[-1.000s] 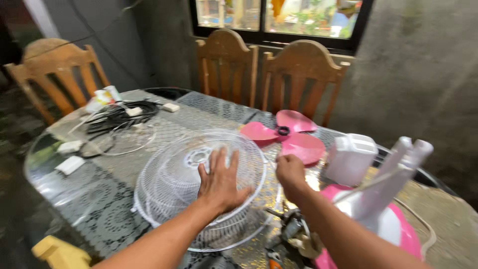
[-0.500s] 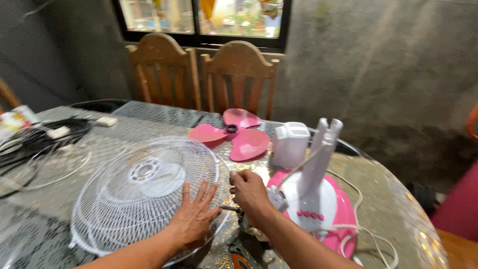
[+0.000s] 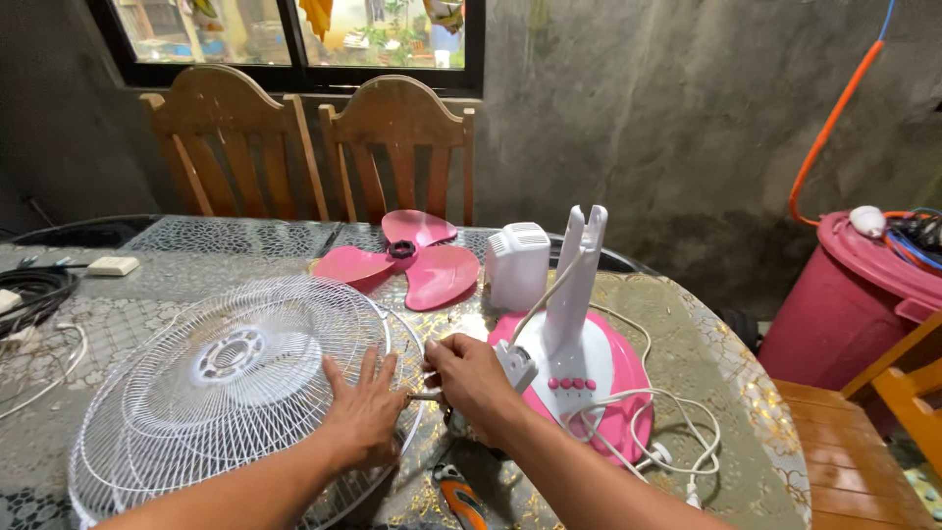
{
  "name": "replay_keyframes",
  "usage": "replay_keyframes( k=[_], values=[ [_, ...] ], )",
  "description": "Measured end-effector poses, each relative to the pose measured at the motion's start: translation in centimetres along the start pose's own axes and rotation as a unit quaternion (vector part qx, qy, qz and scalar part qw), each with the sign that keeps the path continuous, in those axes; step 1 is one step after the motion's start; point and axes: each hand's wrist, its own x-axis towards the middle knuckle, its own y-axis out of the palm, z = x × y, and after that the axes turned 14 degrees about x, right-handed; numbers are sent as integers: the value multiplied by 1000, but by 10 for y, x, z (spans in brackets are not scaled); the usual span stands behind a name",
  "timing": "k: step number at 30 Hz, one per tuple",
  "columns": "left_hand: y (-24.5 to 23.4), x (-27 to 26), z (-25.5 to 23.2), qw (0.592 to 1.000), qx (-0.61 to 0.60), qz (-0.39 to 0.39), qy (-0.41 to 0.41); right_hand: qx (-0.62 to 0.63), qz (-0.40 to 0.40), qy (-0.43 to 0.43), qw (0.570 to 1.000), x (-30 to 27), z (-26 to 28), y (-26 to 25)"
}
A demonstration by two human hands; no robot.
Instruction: The person assembles a pink and white electric fan on a glass table. They connect the motor to the stand, route the power cord through the base, and attach the fan blades and front grille.
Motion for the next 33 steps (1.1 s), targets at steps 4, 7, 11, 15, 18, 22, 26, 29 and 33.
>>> replay_keyframes(
  k=[4, 7, 11, 15, 18, 22, 26, 29, 33],
  values=[
    [-1, 4, 7, 1000, -24, 0, 4, -22, 50, 9, 998, -14, -9, 0],
    [-1, 0, 19, 999, -32, -12, 10, -64, 95, 15, 993, -26, -28, 0],
    [-7, -10, 39, 998, -47, -40, 26, -41, 134, 64, 988, -29, -67, 5],
    [-22, -20, 58, 996, -67, -45, 26, 32, 72, 137, 987, -11, -107, 15],
    [-35, -25, 69, 995, -83, -50, 26, 88, 33, 190, 977, 7, -127, 22],
    [-46, -32, 84, 994, -93, -50, 34, -22, -5, 160, 987, 27, -137, 36],
    [-51, -37, 99, 992, -103, -60, 42, -186, -60, 74, 978, 38, -127, 52],
    [-50, -40, 108, 990, -115, -71, 44, -251, -110, 88, 958, 41, -117, 63],
    [-52, -42, 121, 988, -123, -80, 46, -322, -157, 56, 932, 42, -105, 79]
  ],
)
